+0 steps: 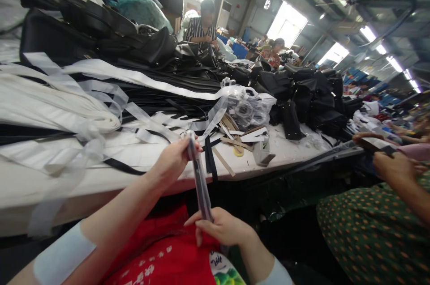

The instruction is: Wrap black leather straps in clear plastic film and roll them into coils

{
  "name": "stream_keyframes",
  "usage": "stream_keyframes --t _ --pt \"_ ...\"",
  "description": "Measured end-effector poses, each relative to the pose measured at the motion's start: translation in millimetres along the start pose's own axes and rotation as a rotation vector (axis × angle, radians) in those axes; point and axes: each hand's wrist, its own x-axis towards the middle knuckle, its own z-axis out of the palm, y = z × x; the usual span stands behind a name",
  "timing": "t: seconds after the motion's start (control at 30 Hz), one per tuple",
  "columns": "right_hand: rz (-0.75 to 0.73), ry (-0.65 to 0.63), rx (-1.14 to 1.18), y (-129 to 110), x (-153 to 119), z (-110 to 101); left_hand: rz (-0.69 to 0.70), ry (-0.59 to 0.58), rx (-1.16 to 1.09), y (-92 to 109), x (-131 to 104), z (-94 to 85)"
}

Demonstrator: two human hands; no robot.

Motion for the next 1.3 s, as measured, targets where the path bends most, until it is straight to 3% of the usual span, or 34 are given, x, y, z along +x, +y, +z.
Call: stream_keyframes --t 0.07,0.13,0.2,0.27,0.37,0.5,0.57,0.63,0.73,0.83,0.9,0.97,1.03,1.13,1.2,1.23,1.3 --pt "-0.069 0.009 0.188 -13.9 -1.6 -0.7 0.21 -0.044 0.446 -22.4 -12.4 4.9" --pt "-0.12 0.156 0.33 -22.3 -6.0 -13.0 0.384 -0.179 0.837 -42.8 -26.5 4.6" --pt "-0.119 0.28 0.322 -24.3 -10.8 -29.7 0.486 -0.326 1.079 -55.4 -36.7 0.2" --pt "-0.051 0.303 0.166 -21.2 -13.4 -43.3 0.48 -0.377 1.201 -58.7 -39.9 -5.8" --pt "0.014 0.376 -0.289 -10.6 -11.8 -52.6 0.321 -0.403 1.246 -53.1 -35.0 -14.2" --pt "-0.044 0.546 -0.792 6.3 -7.8 -55.4 -0.117 -0.611 1.049 -43.8 -29.3 -22.0" --pt "-0.064 0.54 -0.791 13.0 -6.3 -55.2 -0.371 -0.633 0.771 -41.3 -28.9 -24.1" --pt "-0.068 0.509 -0.62 18.3 -1.9 -51.3 -0.528 -0.564 0.437 -40.3 -28.5 -23.7" --pt "-0.14 0.497 -0.208 23.1 16.2 -33.1 -0.582 -0.444 0.051 -42.3 -28.7 -16.9" --pt "-0.252 0.495 0.124 21.3 41.5 -8.0 -0.548 -0.375 -0.236 -49.0 -33.0 -7.3" --pt "-0.279 0.517 0.216 14.6 50.8 -0.1 -0.51 -0.357 -0.332 -54.3 -37.5 -6.5" --pt "-0.288 0.563 0.148 4.1 48.3 -5.9 -0.468 -0.37 -0.282 -57.6 -41.3 -13.4" --pt "-0.24 0.507 -0.076 -6.3 35.9 -21.9 -0.392 -0.363 -0.107 -57.5 -43.9 -25.4" --pt "0.063 0.142 -0.504 -15.4 15.3 -42.4 -0.201 -0.364 0.347 -54.5 -48.2 -38.9" --pt "0.249 -0.082 -0.713 -17.4 10.0 -43.1 -0.084 -0.481 0.706 -54.5 -53.4 -39.3" --pt "0.272 -0.138 -0.769 -17.8 10.3 -40.2 -0.047 -0.569 0.873 -55.5 -56.5 -37.4" --pt "0.21 -0.135 -0.79 -17.9 14.1 -32.2 -0.013 -0.712 1.105 -59.2 -62.2 -32.9"
